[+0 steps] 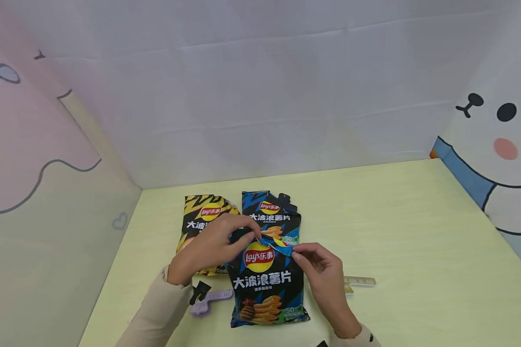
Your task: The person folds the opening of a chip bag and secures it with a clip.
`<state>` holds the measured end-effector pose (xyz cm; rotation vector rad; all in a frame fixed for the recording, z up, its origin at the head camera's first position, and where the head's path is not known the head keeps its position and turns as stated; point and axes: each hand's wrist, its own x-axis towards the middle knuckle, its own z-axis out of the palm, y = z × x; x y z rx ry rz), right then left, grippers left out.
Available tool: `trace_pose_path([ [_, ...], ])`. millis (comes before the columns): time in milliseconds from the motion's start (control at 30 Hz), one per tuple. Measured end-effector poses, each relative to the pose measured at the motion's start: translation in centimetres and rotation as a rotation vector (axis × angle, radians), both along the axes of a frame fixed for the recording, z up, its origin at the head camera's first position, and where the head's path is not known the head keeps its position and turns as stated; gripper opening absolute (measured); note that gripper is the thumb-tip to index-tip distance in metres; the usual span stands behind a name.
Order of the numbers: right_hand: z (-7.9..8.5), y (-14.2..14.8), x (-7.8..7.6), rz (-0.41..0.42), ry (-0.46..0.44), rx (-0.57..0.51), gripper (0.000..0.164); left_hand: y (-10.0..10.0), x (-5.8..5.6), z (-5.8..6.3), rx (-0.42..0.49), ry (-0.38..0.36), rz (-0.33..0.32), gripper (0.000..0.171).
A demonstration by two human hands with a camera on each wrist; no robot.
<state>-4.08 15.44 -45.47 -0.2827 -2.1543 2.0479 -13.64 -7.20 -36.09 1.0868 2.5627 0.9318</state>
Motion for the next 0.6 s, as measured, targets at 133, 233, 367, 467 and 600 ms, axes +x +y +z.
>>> trace_pose_path([
  [133, 0.20, -0.15, -0.03, -0.006, 0.035, -0.042, 0.018, 0.52, 0.19, -0.05, -0.009, -0.001, 0.053, 0.017],
  [233, 0.34, -0.17, -0.02, -0.007, 0.048, -0.064, 0.019, 0.66, 0.28, -0.30, -0.039, 0.006, 0.081, 0.024],
  [367, 0.40, -0.12, -0.01, -0.014, 0.048, -0.081, 0.023, 0.64, 0.24, -0.51, -0.079, 0.044, 0.082, 0.025],
  [467, 0.45, -0.07, -0.01, 0.003, 0.034, -0.089, 0.032, 0.59, 0.18, -0.47, -0.088, 0.063, 0.091, 0.021],
  [600, 0.61, 0.14, 0.14, 0.018, 0.011, -0.067, 0.039, 0.72, 0.16, -0.51, -0.082, 0.063, 0.087, 0.020],
])
